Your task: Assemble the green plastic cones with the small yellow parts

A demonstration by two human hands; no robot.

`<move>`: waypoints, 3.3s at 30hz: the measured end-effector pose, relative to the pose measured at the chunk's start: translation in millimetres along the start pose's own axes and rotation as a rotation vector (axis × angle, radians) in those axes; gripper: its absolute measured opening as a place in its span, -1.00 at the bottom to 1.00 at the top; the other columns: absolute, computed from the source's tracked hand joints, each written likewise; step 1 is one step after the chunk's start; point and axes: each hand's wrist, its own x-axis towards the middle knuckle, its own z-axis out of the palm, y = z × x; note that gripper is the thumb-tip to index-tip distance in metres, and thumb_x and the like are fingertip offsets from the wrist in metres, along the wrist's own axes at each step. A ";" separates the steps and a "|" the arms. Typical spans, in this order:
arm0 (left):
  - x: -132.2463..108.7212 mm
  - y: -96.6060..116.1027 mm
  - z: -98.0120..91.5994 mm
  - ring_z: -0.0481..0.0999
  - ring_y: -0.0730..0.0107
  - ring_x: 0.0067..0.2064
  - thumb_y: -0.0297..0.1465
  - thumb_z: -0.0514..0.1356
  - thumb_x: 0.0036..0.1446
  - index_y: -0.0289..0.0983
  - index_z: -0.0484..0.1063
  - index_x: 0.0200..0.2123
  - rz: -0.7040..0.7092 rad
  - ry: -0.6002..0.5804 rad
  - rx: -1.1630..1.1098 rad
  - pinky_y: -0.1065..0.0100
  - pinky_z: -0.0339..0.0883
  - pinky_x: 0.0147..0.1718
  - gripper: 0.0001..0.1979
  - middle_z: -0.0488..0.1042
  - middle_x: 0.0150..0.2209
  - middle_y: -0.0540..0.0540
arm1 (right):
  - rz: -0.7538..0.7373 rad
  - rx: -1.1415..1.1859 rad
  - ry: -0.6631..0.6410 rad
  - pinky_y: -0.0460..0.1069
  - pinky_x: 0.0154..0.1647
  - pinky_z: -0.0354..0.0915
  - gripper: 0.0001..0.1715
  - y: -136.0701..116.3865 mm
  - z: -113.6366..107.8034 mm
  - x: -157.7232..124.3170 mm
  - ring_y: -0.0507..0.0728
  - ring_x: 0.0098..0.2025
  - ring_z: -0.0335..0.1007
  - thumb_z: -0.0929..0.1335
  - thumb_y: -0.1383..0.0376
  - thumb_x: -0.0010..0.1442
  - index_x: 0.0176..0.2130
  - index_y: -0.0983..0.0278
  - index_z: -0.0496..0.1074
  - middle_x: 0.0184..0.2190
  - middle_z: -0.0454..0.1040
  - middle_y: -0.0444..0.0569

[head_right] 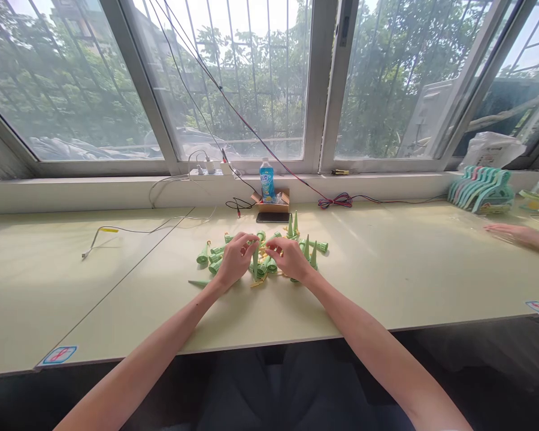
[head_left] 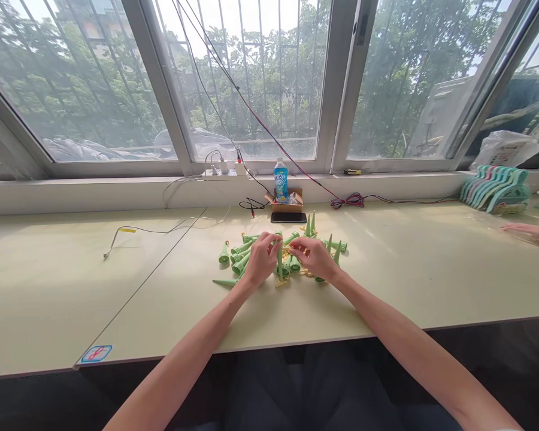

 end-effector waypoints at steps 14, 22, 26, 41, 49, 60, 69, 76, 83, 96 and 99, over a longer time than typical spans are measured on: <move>-0.4 7.3 -2.4 0.47 0.48 -0.35 -0.35 0.17 0.21 -0.22 0.43 -0.11 0.054 0.017 -0.041 0.38 0.44 -0.34 -0.81 0.45 -0.15 -0.09 | -0.021 -0.002 0.017 -0.04 -0.38 0.32 -0.82 -1.8 3.1 -0.1 0.08 -0.34 0.41 0.33 0.22 0.28 -0.24 0.25 0.49 -0.35 0.53 -0.03; -0.3 7.7 -2.2 0.51 0.42 -0.23 -0.36 0.30 0.07 -0.20 0.35 0.06 0.039 -0.046 -0.112 0.38 0.51 -0.33 -0.54 0.38 -0.02 -0.15 | 0.042 -0.005 0.112 -0.04 -0.44 0.31 -0.80 -0.1 2.4 0.9 0.09 -0.38 0.39 0.33 0.20 0.26 -0.28 0.26 0.49 -0.36 0.53 -0.02; -0.3 5.2 -0.7 0.52 0.41 -0.22 -0.36 0.32 0.05 -0.21 0.35 0.06 0.016 -0.048 -0.141 0.38 0.52 -0.32 -0.52 0.37 0.00 -0.17 | 0.052 0.011 0.113 -0.04 -0.44 0.31 -0.78 -0.9 1.9 0.5 0.09 -0.39 0.39 0.34 0.17 0.26 -0.28 0.26 0.49 -0.36 0.53 -0.01; -1.7 9.0 0.2 0.49 0.50 -0.32 -0.47 0.24 0.07 -0.23 0.38 0.03 0.055 -0.052 -0.116 0.41 0.49 -0.32 -0.59 0.44 -0.04 -0.14 | 0.023 0.060 0.084 -0.05 -0.43 0.30 -0.75 0.3 2.7 0.2 0.09 -0.33 0.40 0.33 0.15 0.27 -0.23 0.27 0.50 -0.31 0.53 -0.01; -2.1 8.2 0.5 0.46 0.54 -0.36 -0.47 0.24 0.08 -0.21 0.36 0.04 0.093 -0.049 -0.110 0.41 0.47 -0.35 -0.58 0.41 -0.05 -0.12 | 0.037 0.032 0.069 -0.06 -0.44 0.23 -0.66 1.2 3.6 0.4 0.06 -0.40 0.29 0.27 0.10 0.32 -0.29 0.29 0.46 -0.39 0.47 -0.02; -3.2 12.8 -0.4 0.46 0.54 -0.34 -0.49 0.23 0.08 -0.20 0.36 0.04 0.154 -0.037 -0.131 0.38 0.51 -0.30 -0.58 0.39 -0.05 -0.13 | 0.071 -0.008 0.065 -0.06 -0.52 -0.01 -0.40 -1.5 3.0 0.6 0.00 -0.54 -0.01 0.16 -0.04 0.36 -0.54 0.27 0.23 -0.63 0.13 -0.17; -3.7 12.3 0.2 0.46 0.54 -0.33 -0.47 0.23 0.09 -0.20 0.36 0.04 0.143 -0.030 -0.130 0.39 0.50 -0.30 -0.59 0.37 -0.07 -0.11 | 0.045 0.024 0.017 -0.08 -0.50 0.03 -0.51 0.5 3.0 -0.9 -0.01 -0.52 0.02 0.25 0.02 0.33 -0.48 0.28 0.31 -0.59 0.20 -0.17; -4.5 12.3 -0.1 0.45 0.54 -0.36 -0.46 0.23 0.09 -0.19 0.35 0.05 0.139 -0.036 -0.134 0.37 0.50 -0.31 -0.58 0.37 -0.08 -0.11 | 0.045 -0.005 0.053 -0.07 -0.51 -0.01 -0.47 -0.5 3.4 -0.2 -0.02 -0.54 -0.01 0.24 0.02 0.33 -0.54 0.28 0.28 -0.62 0.17 -0.18; -4.8 14.1 -0.3 0.47 0.54 -0.35 -0.43 0.24 0.11 -0.20 0.35 0.05 0.127 -0.063 -0.205 0.36 0.53 -0.29 -0.59 0.35 -0.06 -0.12 | 0.051 -0.024 0.094 -0.07 -0.51 0.00 -0.34 -3.6 2.9 -0.5 -0.02 -0.59 0.02 0.19 -0.06 0.34 -0.61 0.29 0.27 -0.69 0.18 -0.18; -3.8 15.3 -1.2 0.45 0.55 -0.37 -0.41 0.24 0.12 -0.20 0.36 0.04 0.116 -0.051 -0.207 0.39 0.52 -0.35 -0.61 0.36 -0.08 -0.12 | 0.093 -0.009 0.068 -0.07 -0.50 0.09 -0.45 -5.2 0.9 -2.0 0.00 -0.58 0.12 0.21 -0.07 0.32 -0.45 0.28 0.38 -0.65 0.26 -0.17; -3.1 15.1 -1.1 0.45 0.55 -0.36 -0.41 0.24 0.11 -0.20 0.37 0.03 0.103 -0.023 -0.201 0.41 0.50 -0.35 -0.62 0.36 -0.10 -0.10 | 0.085 0.057 0.059 -0.07 -0.51 0.16 -0.60 -8.6 -0.4 -2.3 0.02 -0.55 0.18 0.30 -0.03 0.26 -0.25 0.26 0.38 -0.53 0.39 -0.12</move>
